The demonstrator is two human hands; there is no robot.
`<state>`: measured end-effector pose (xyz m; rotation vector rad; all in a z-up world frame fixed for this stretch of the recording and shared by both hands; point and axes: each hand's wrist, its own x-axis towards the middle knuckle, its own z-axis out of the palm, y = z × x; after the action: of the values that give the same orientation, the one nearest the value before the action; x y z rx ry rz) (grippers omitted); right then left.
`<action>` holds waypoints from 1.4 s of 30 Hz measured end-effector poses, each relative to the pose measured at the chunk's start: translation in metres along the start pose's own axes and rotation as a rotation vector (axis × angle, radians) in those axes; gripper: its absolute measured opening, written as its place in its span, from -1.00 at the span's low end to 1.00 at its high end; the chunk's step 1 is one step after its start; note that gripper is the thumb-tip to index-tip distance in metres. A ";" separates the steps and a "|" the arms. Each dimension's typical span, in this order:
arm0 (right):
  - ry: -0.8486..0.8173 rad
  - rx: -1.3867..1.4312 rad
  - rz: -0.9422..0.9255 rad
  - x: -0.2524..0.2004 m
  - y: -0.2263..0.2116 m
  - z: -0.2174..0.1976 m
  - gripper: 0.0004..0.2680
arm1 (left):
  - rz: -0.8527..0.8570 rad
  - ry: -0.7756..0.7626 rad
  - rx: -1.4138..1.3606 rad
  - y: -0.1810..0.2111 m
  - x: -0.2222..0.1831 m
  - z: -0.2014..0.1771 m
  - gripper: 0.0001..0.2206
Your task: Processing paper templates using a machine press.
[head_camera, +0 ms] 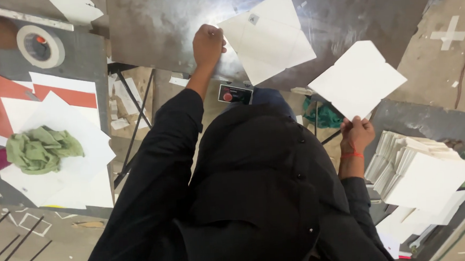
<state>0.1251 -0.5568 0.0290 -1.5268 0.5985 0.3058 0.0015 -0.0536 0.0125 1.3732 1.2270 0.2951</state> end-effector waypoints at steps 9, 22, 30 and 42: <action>-0.041 -0.304 0.073 0.007 0.006 -0.006 -0.96 | -0.265 -0.427 0.136 -0.052 -0.085 -0.008 -0.78; -0.620 -0.862 -0.586 -0.029 -0.037 0.144 -0.90 | -0.711 -0.648 -0.428 -0.120 -0.087 0.045 -0.54; -0.831 -1.013 0.090 -0.051 -0.001 0.200 -0.84 | -0.779 -0.599 -0.457 -0.122 -0.092 0.055 -0.57; -0.648 -0.419 0.317 -0.060 -0.023 0.240 -0.88 | -0.585 -0.570 -0.426 -0.095 -0.106 0.059 -0.71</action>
<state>0.1298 -0.3116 0.0663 -1.6003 0.2578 1.1767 -0.0410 -0.1950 -0.0313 0.6203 0.9529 -0.2296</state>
